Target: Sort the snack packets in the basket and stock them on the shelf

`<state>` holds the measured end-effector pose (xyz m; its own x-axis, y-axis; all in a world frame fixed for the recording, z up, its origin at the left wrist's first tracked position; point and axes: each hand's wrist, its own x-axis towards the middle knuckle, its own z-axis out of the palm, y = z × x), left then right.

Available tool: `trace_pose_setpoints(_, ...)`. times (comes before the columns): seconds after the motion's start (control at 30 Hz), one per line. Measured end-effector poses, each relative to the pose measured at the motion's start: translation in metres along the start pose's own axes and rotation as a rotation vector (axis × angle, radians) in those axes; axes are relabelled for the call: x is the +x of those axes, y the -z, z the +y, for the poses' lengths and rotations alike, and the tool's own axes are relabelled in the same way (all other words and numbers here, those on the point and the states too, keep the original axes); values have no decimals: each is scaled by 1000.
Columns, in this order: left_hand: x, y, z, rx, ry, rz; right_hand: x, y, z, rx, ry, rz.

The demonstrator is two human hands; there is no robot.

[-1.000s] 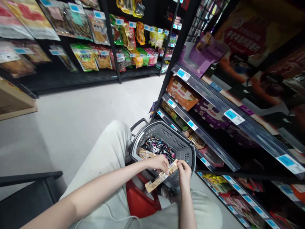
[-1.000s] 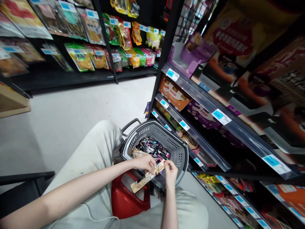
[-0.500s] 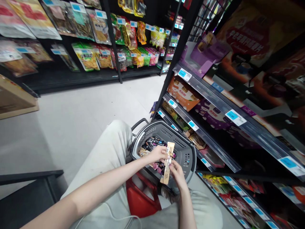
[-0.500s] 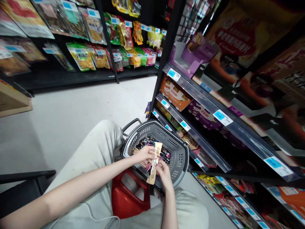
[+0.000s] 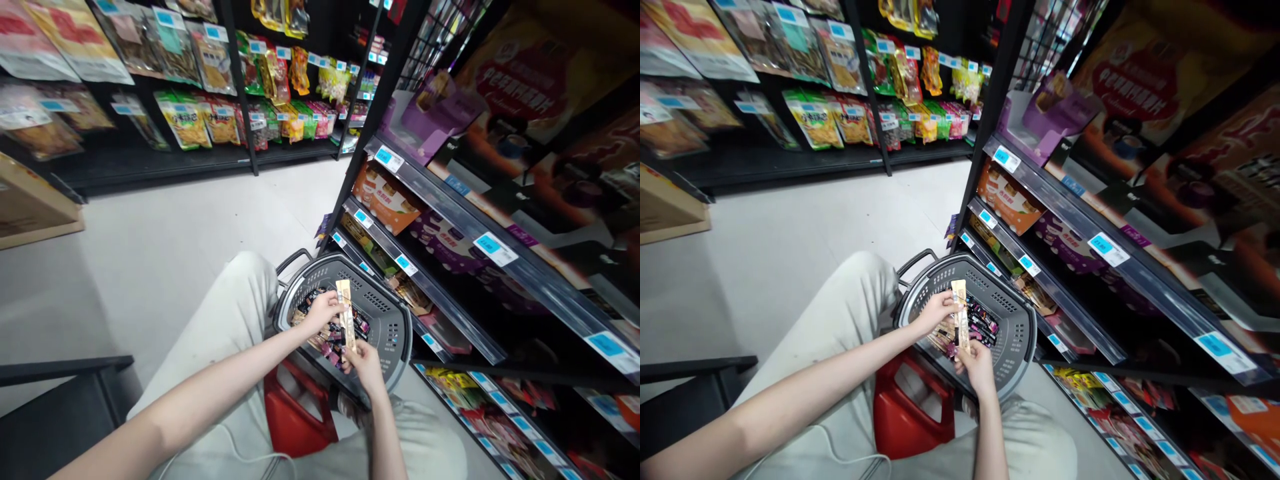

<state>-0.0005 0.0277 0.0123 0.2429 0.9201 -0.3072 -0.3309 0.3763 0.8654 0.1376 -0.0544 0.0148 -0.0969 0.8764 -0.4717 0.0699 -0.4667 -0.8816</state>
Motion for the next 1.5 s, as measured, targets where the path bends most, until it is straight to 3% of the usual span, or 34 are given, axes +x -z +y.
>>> trace_pose_setpoints(0.2,12,13,11,-54,7,67,-2,5,-2,-16,53,59)
trace_pose_setpoints(0.37,17,24,20,-65,-33,81,2,12,-2,168,144,300)
trace_pose_setpoints(0.57,14,22,21,-86,10,-31,7,24,2,436,174,465)
trace_pose_setpoints(0.7,11,18,17,-153,7,-99,9,29,4,453,147,491)
trace_pose_setpoints(0.87,10,21,23,-91,47,-214,8,46,7,388,231,604)
trace_pose_setpoints(1.0,7,27,29,262,97,-457,3,60,9,247,283,555)
trace_pose_setpoints(1.1,1,25,25,574,120,-649,1,55,9,194,257,457)
trace_pose_setpoints(1.23,-7,15,15,653,148,-811,0,40,5,242,176,344)
trace_pose_setpoints(1.33,-10,10,15,585,200,-854,-1,36,1,305,148,351)
trace_pose_setpoints(1.5,-13,6,16,632,125,-834,-1,34,0,375,157,385)
